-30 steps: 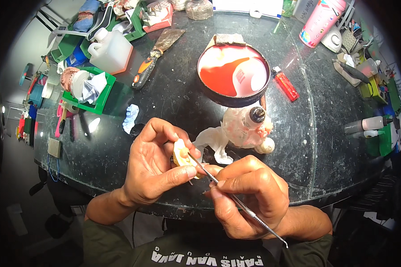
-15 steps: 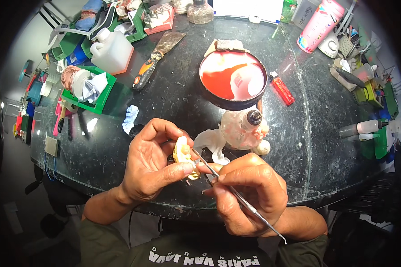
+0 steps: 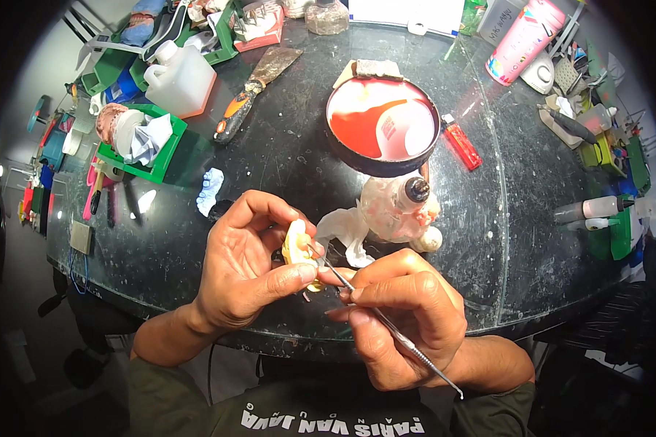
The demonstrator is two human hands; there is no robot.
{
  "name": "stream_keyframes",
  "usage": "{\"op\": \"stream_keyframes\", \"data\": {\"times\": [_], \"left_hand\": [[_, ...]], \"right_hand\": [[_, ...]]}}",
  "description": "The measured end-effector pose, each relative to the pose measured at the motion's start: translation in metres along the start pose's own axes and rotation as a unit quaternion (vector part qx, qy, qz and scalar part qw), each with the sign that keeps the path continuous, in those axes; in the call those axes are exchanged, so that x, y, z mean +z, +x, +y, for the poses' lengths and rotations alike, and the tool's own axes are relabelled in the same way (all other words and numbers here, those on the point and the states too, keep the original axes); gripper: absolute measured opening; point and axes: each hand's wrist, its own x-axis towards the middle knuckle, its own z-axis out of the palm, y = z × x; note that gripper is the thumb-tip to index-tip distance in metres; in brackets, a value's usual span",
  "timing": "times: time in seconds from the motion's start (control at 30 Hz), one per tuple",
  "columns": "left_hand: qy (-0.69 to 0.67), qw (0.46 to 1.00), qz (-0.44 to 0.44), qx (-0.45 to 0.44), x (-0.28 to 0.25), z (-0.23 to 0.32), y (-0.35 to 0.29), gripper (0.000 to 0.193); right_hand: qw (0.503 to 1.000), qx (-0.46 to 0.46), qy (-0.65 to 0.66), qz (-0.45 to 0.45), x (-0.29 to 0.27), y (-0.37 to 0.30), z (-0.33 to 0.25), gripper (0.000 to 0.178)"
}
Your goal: The person applies and shapes wax onto the teeth of a dental cast using a metal sculpting tool while holding and rotating the cast by hand.
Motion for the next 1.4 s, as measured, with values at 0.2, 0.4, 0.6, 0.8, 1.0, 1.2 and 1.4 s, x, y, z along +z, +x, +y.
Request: {"op": "stream_keyframes", "data": {"times": [0.2, 0.4, 0.6, 0.8, 1.0, 1.2, 1.4], "left_hand": [[-0.004, 1.000, -0.015, 0.007, -0.001, -0.002, 0.001, 0.048], [-0.015, 1.000, -0.010, 0.000, 0.003, 0.000, 0.000, 0.043], [-0.016, 1.000, -0.014, -0.001, 0.001, -0.001, 0.000, 0.043], [-0.015, 0.999, -0.026, 0.010, 0.000, -0.002, 0.001, 0.042], [-0.017, 1.000, -0.012, 0.000, -0.001, -0.001, 0.000, 0.048], [0.015, 1.000, -0.016, -0.018, -0.003, 0.011, 0.002, 0.047], [0.249, 0.967, 0.004, 0.059, -0.011, 0.030, 0.006, 0.043]], "right_hand": [[1.000, 0.002, -0.022, -0.018, -0.005, 0.001, 0.000, 0.016], [0.999, 0.003, -0.023, -0.022, -0.005, -0.002, 0.001, 0.017], [1.000, 0.001, -0.013, -0.019, -0.005, -0.003, 0.002, 0.018], [0.999, -0.005, -0.022, -0.028, -0.007, -0.001, 0.001, 0.016], [0.999, -0.011, -0.016, -0.029, -0.005, 0.001, 0.001, 0.014], [1.000, -0.016, 0.007, 0.004, -0.003, -0.001, 0.003, 0.012], [0.998, -0.021, -0.024, 0.062, -0.014, 0.005, -0.007, 0.010]]}}
